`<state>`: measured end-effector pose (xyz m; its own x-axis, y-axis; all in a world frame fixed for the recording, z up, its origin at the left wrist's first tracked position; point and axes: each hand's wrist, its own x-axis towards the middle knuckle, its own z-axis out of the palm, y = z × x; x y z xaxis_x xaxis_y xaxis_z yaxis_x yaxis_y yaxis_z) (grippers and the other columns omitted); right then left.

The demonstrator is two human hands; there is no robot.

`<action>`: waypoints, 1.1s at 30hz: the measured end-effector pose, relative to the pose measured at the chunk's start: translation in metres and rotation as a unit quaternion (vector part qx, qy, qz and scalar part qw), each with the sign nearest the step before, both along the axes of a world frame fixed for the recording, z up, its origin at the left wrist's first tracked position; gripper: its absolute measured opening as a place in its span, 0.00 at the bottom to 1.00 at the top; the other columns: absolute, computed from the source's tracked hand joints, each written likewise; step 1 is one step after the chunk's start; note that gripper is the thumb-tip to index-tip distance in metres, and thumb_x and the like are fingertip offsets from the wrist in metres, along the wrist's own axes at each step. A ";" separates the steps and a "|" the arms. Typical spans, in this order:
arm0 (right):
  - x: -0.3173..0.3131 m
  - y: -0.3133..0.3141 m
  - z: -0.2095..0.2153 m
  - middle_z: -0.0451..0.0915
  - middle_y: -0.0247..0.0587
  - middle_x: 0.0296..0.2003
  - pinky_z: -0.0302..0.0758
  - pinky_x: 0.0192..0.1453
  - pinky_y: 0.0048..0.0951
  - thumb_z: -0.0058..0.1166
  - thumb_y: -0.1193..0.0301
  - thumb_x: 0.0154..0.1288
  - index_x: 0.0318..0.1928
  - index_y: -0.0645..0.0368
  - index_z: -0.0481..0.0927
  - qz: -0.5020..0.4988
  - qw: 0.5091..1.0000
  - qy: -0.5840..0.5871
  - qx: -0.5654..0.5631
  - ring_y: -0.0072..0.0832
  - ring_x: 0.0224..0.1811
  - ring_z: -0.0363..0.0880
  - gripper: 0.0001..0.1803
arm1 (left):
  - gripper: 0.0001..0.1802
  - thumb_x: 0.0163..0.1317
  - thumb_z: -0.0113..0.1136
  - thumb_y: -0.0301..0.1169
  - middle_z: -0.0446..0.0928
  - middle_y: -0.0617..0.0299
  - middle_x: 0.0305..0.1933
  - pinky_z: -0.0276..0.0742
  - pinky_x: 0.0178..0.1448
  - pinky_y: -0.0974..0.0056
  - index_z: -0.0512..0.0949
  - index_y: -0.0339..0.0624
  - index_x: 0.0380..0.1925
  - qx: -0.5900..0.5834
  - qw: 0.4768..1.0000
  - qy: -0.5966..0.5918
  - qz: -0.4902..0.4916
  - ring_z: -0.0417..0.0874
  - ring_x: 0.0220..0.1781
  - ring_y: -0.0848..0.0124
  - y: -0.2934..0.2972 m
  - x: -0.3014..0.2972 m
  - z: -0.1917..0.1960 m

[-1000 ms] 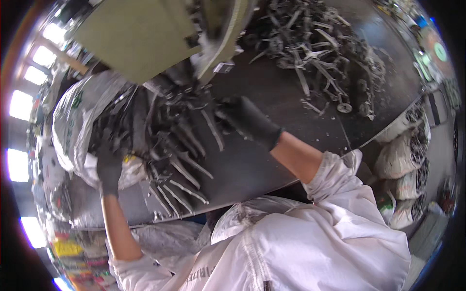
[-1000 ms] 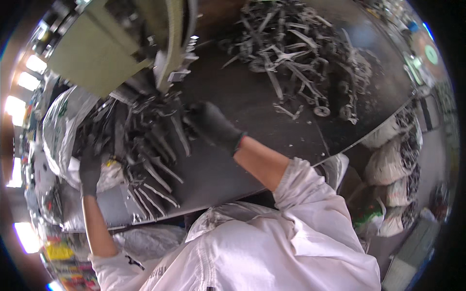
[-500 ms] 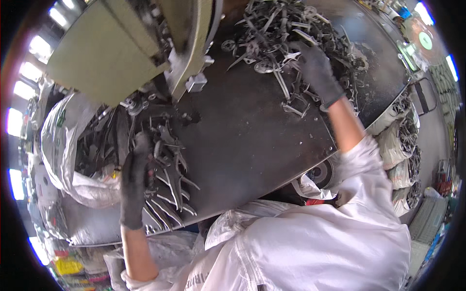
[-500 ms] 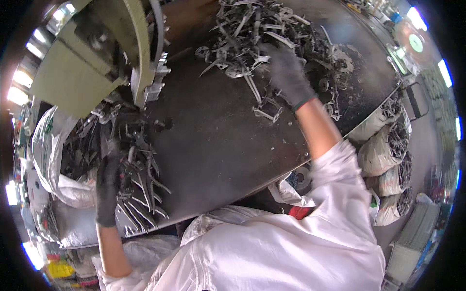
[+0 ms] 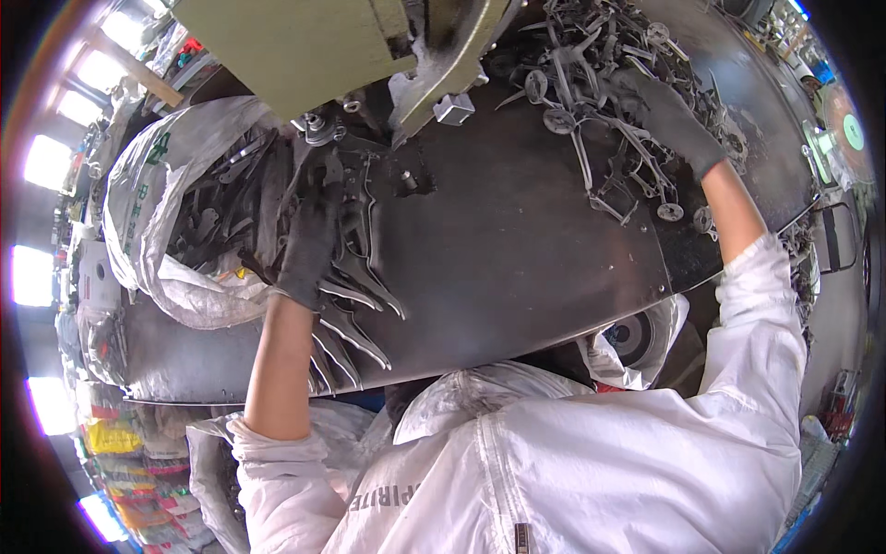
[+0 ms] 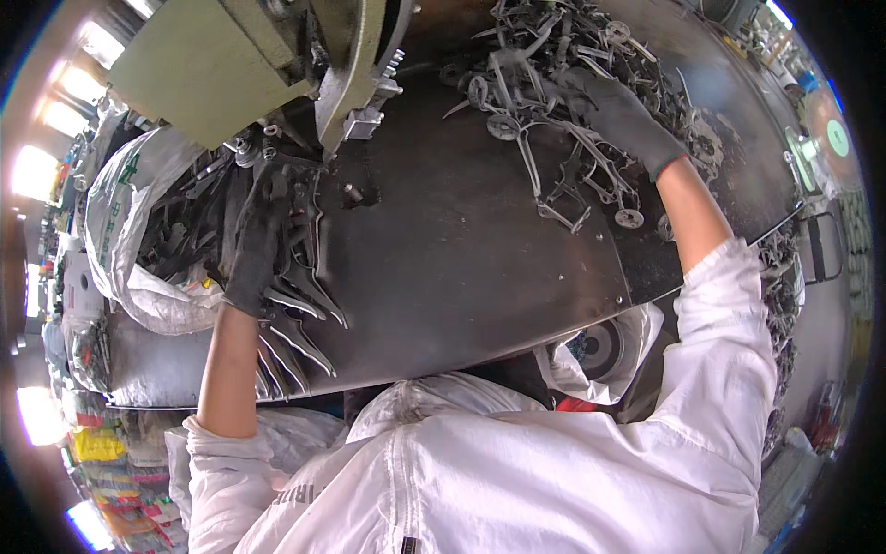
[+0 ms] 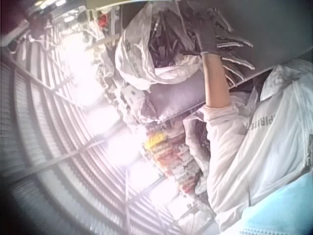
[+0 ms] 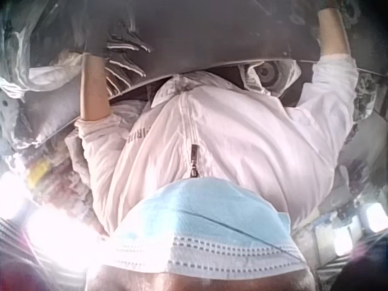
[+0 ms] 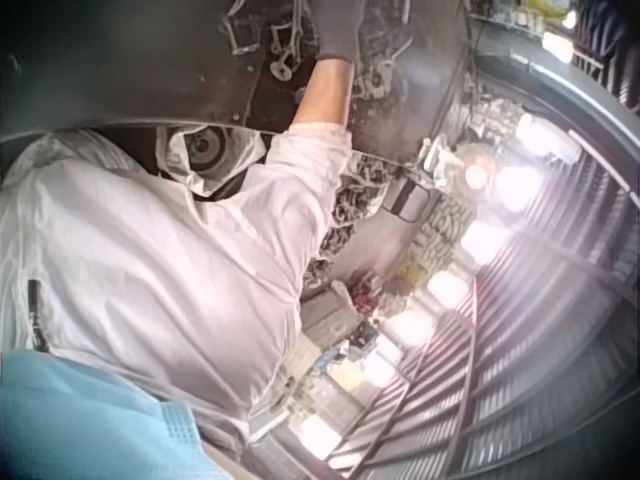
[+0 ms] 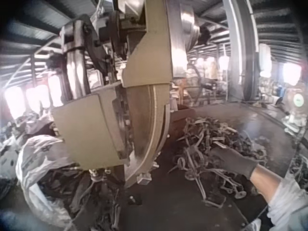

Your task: The person places metal components into a riveting machine by hand for assembly.

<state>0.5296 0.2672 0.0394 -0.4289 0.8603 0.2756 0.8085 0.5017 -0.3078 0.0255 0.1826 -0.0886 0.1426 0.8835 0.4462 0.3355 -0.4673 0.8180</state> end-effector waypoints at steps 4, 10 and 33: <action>-0.076 -0.044 0.019 0.77 0.48 0.42 0.73 0.47 0.35 0.44 0.71 0.65 0.55 0.55 0.67 -0.048 0.998 0.050 0.006 0.39 0.41 0.78 0.17 | 0.19 0.67 0.41 0.41 0.76 0.55 0.37 0.75 0.40 0.67 0.71 0.36 0.46 -0.272 0.961 -0.007 0.053 0.78 0.37 0.71 -0.023 0.042 0.085; -0.185 -0.065 -0.028 0.79 0.40 0.35 0.75 0.35 0.23 0.49 0.71 0.63 0.50 0.64 0.71 0.006 0.833 0.493 -0.252 0.21 0.32 0.77 0.16 | 0.15 0.65 0.46 0.33 0.75 0.55 0.38 0.74 0.42 0.68 0.70 0.35 0.47 -0.296 0.952 -0.073 -0.006 0.77 0.38 0.68 -0.036 0.079 0.101; -0.243 -0.067 -0.077 0.75 0.42 0.36 0.77 0.33 0.22 0.49 0.78 0.60 0.47 0.67 0.69 0.052 0.681 0.593 -0.426 0.24 0.28 0.76 0.14 | 0.12 0.60 0.48 0.34 0.77 0.51 0.36 0.71 0.49 0.57 0.75 0.39 0.36 -0.127 0.898 0.393 0.153 0.79 0.39 0.55 -0.012 0.067 0.106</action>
<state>0.2863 0.1997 -0.0374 -0.4102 0.9065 -0.0998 -0.2884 -0.2328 -0.9288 0.0923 0.1705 0.0173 0.0588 0.9940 0.0920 0.9364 -0.0868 0.3399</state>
